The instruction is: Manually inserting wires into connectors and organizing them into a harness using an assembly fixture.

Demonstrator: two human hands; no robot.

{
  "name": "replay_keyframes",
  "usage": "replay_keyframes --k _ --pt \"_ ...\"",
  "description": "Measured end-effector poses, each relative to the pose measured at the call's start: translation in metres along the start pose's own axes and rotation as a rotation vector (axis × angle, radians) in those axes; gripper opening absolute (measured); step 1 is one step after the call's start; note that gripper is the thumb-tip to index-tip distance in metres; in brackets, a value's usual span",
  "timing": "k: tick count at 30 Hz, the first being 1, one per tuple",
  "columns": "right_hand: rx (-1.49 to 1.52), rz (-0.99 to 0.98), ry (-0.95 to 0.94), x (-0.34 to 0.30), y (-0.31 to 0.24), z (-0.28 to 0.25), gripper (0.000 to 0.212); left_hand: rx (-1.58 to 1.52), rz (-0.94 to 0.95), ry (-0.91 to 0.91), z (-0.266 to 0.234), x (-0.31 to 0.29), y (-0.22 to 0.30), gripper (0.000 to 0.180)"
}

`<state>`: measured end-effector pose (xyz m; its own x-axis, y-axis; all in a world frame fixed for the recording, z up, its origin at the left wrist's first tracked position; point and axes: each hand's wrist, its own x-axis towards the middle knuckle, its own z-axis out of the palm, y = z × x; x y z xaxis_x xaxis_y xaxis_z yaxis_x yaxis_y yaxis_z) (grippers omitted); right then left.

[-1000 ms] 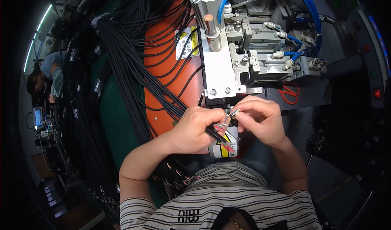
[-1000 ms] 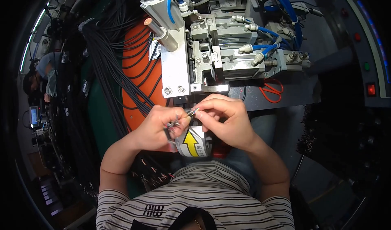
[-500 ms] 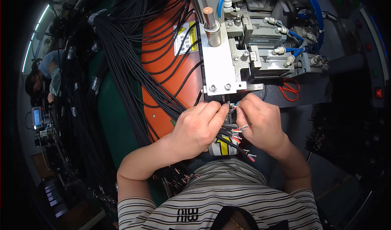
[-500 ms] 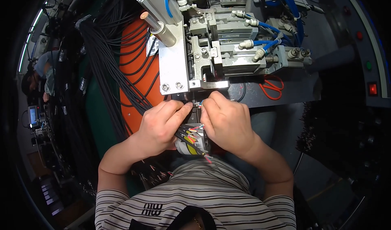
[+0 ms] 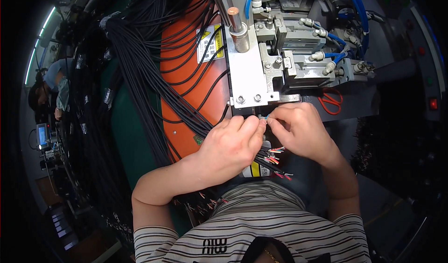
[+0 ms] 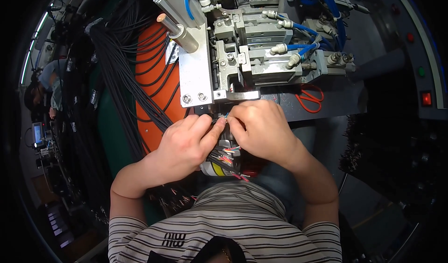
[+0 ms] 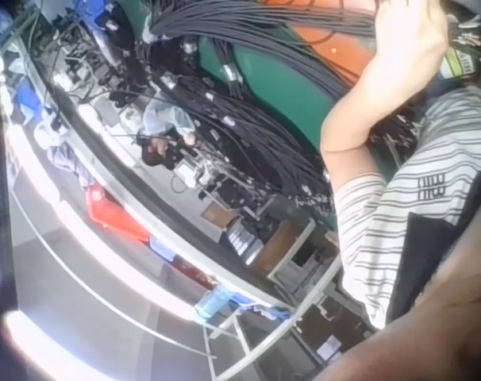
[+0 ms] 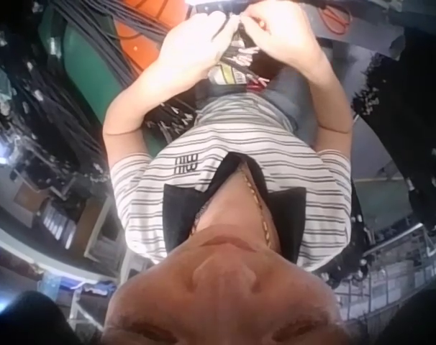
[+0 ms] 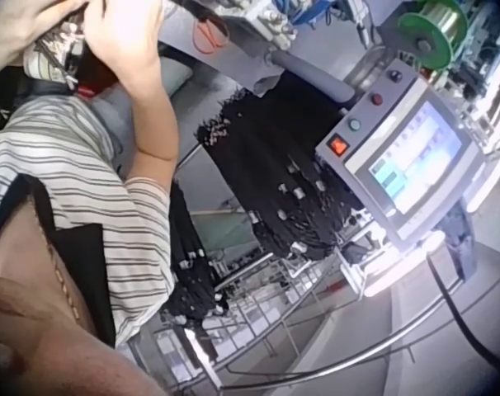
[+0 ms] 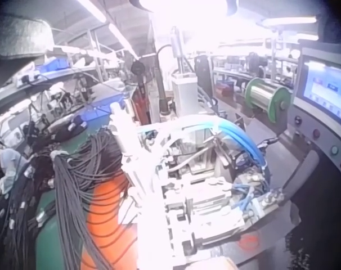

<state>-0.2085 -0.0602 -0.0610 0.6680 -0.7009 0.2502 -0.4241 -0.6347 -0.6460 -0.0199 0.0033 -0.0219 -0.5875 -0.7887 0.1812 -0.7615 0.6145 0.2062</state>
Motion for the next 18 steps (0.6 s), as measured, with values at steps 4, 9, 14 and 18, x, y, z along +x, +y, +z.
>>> replay_keyframes --k 4,9,14,18 --pt "0.130 0.054 0.199 -0.006 -0.005 0.008 0.010 0.002 -0.005 0.003 -0.002 0.002 0.000 0.047" --pt "0.059 0.072 0.139 -0.008 -0.005 0.007 0.008 0.012 -0.021 -0.009 -0.001 -0.002 -0.001 0.044" --pt "0.401 0.264 0.092 -0.006 0.002 0.007 0.005 -0.196 -0.165 0.079 -0.004 -0.017 -0.013 0.040" --pt "0.373 0.277 0.129 -0.007 -0.001 0.009 0.005 -0.152 -0.186 0.151 -0.005 -0.029 -0.021 0.043"
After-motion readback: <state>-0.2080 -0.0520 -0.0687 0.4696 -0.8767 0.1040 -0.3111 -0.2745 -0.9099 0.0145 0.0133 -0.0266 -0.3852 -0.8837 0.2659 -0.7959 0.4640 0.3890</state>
